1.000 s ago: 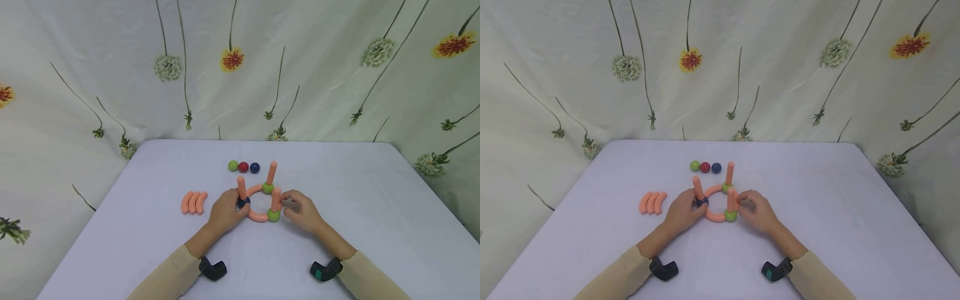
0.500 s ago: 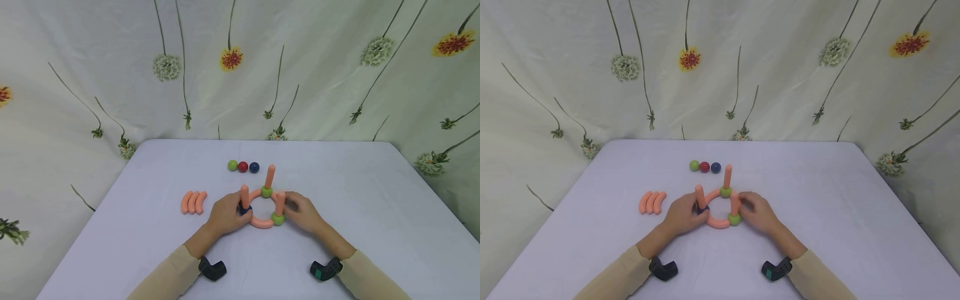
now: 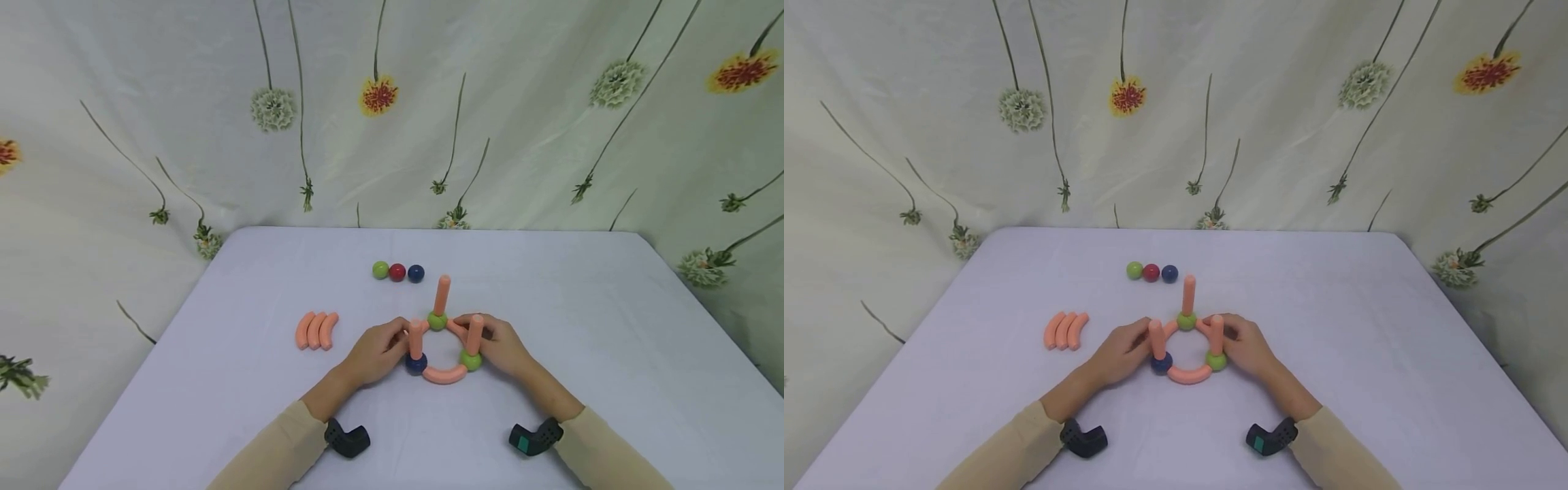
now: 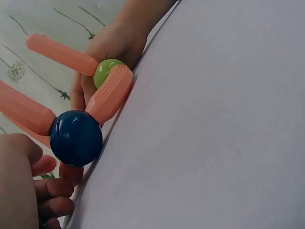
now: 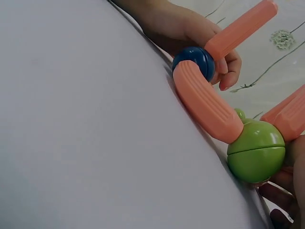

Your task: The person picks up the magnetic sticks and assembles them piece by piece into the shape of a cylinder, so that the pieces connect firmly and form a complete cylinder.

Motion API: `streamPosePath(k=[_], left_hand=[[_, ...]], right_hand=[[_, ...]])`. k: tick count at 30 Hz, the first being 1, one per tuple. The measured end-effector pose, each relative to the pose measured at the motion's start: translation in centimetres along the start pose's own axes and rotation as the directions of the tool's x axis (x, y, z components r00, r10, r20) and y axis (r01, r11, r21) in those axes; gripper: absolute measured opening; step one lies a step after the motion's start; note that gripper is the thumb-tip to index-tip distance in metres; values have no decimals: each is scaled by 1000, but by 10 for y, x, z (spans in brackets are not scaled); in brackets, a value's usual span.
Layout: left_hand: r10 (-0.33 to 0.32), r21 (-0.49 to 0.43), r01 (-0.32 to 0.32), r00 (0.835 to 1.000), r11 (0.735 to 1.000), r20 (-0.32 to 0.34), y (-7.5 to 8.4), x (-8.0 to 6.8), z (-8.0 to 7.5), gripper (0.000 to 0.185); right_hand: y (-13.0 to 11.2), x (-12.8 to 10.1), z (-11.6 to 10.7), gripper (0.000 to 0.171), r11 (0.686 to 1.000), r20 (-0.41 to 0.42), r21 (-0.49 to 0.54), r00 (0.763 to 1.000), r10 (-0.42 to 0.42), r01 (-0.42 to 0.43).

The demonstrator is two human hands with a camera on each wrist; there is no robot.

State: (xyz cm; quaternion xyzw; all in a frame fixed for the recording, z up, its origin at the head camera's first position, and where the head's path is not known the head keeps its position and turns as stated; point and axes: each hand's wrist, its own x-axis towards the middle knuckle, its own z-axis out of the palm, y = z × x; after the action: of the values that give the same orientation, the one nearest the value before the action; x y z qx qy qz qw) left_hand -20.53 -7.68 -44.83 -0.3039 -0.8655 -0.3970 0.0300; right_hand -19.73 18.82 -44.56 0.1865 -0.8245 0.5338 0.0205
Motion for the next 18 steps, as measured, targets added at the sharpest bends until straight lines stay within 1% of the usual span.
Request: streamPosePath(k=[3, 5, 7, 10, 13, 16, 18], left_hand=[[-23, 44, 27, 996, 999, -83, -3, 2, 2, 15], [-36, 75, 44, 993, 996, -112, -3, 3, 2, 21], [-52, 86, 62, 992, 994, -115, -2, 3, 2, 27], [-71, 82, 80, 991, 993, -110, 0, 3, 1, 35], [-61, 77, 69, 993, 995, -105, -1, 3, 1, 41], [-29, 58, 34, 996, 998, -88, -3, 4, 1, 41], [-6, 38, 9, 997, 999, -75, -5, 4, 1, 39]], right_hand=[[-1, 0, 1, 26, 999, 33, -35, 999, -26, 27], [-3, 0, 3, 27, 996, 59, -55, 996, -67, 70], [1, 1, 4, 27, 989, 88, -75, 989, -119, 126], [0, 2, 5, 28, 978, 141, -67, 972, -188, 199], [-3, 2, 5, 30, 976, 198, -53, 960, -197, 211], [-5, 3, 6, 32, 981, 244, -47, 955, -171, 188], [-6, 3, 7, 33, 982, 258, -52, 953, -161, 180]])
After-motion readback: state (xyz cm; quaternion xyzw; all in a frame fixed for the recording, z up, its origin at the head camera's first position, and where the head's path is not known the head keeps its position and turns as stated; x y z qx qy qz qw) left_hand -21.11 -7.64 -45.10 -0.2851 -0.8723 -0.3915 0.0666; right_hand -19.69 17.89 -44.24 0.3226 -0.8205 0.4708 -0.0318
